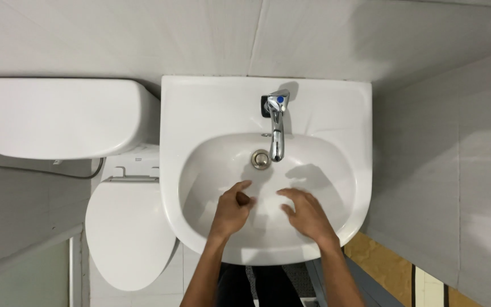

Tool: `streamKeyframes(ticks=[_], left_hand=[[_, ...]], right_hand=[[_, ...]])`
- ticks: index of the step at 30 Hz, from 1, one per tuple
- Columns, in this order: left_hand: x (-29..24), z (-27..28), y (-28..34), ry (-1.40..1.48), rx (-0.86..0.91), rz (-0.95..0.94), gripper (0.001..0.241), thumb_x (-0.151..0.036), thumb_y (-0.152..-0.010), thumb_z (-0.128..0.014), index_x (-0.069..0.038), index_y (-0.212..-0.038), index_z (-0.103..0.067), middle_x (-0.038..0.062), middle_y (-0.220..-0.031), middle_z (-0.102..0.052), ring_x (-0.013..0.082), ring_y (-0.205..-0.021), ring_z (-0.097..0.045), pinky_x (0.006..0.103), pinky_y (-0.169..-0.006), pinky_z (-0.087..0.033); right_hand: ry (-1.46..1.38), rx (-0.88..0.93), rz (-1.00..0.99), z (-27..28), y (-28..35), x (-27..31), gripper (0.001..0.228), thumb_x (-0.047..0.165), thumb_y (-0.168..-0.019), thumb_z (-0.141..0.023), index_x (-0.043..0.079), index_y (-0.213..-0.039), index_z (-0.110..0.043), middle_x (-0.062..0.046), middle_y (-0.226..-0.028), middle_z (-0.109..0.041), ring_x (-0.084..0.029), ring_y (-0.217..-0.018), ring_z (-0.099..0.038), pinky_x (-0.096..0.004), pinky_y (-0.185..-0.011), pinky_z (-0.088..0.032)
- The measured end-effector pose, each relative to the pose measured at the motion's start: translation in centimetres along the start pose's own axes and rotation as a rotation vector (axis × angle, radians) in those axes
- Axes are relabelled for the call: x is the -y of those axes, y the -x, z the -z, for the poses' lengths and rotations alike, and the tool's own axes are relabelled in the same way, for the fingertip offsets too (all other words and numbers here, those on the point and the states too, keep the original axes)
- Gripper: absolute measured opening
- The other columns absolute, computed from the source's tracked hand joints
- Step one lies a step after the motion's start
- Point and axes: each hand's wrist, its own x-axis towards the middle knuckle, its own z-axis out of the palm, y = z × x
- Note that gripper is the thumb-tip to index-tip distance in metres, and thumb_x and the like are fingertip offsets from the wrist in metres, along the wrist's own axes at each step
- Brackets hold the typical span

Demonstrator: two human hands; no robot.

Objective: The person wets a brown cloth under running water, wrings it out, and wipes the sink basin and surrounding surfaces. The cloth is repeatedly folded and used to clean the sink area.

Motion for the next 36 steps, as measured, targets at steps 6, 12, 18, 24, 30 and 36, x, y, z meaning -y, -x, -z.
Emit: streamKeyframes(ticks=[6, 12, 18, 24, 30, 36], left_hand=[[-14.0, 3.0, 11.1, 0.338, 0.211, -0.198, 0.064, -0.008, -0.098, -0.077, -0.002, -0.160, -0.061, 0.034, -0.154, -0.070, 0.0520, -0.142, -0.069, 0.0421, -0.088, -0.068], [-7.3, 0.7, 3.9, 0.705, 0.111, -0.099, 0.059, -0.005, -0.102, -0.070, 0.005, -0.159, -0.057, 0.028, -0.141, -0.075, 0.0379, -0.110, -0.083, 0.0408, -0.086, -0.069], [-4.6, -0.3, 5.3, 0.368, -0.025, 0.036, 0.060, -0.012, -0.100, -0.080, -0.003, -0.157, -0.065, 0.026, -0.151, -0.073, 0.0259, -0.092, -0.076, 0.0363, -0.070, -0.062], [-8.8, 0.5, 10.6, 0.655, 0.115, -0.175, 0.079, -0.018, -0.096, -0.088, -0.001, -0.164, -0.054, 0.033, -0.157, -0.062, 0.0498, -0.142, -0.065, 0.0551, -0.110, -0.060], [-1.3, 0.8, 2.5, 0.208, -0.158, -0.072, 0.062, -0.022, -0.105, -0.077, -0.002, -0.161, -0.059, 0.024, -0.135, -0.076, 0.0356, -0.119, -0.078, 0.0474, -0.094, -0.067], [-8.1, 2.0, 9.0, 0.534, 0.014, -0.197, 0.057, -0.018, -0.107, -0.073, -0.001, -0.160, -0.060, 0.030, -0.139, -0.075, 0.0387, -0.123, -0.074, 0.0510, -0.100, -0.064]], right_hand=[[-0.418, -0.099, 0.086, 4.5, 5.8, 6.5, 0.048, 0.010, -0.097, -0.082, 0.000, -0.144, -0.077, -0.027, -0.134, -0.086, -0.045, -0.136, -0.076, -0.056, -0.125, -0.050], [-1.047, -0.117, -0.227, -1.6, -2.5, -1.2, 0.047, 0.023, -0.113, -0.051, -0.006, -0.146, -0.068, -0.034, -0.115, -0.084, -0.038, -0.088, -0.086, -0.051, -0.088, -0.069], [-0.344, -0.244, 0.032, -4.4, 0.0, -1.0, 0.037, 0.008, -0.104, -0.074, 0.011, -0.140, -0.081, -0.019, -0.120, -0.088, -0.037, -0.119, -0.083, -0.050, -0.108, -0.063], [-0.518, -0.170, 0.167, -0.7, 4.2, 4.2, 0.041, 0.000, -0.095, -0.080, 0.006, -0.135, -0.084, -0.018, -0.126, -0.090, -0.036, -0.120, -0.084, -0.052, -0.111, -0.061], [-0.046, -0.258, -0.150, -1.8, -0.7, 0.5, 0.046, 0.015, -0.106, -0.073, 0.008, -0.152, -0.072, -0.021, -0.141, -0.078, -0.047, -0.132, -0.071, -0.061, -0.113, -0.058], [-0.387, -0.177, 0.137, 1.9, 4.7, 5.2, 0.041, 0.003, -0.098, -0.079, 0.007, -0.138, -0.082, -0.017, -0.125, -0.088, -0.037, -0.127, -0.079, -0.053, -0.114, -0.058]])
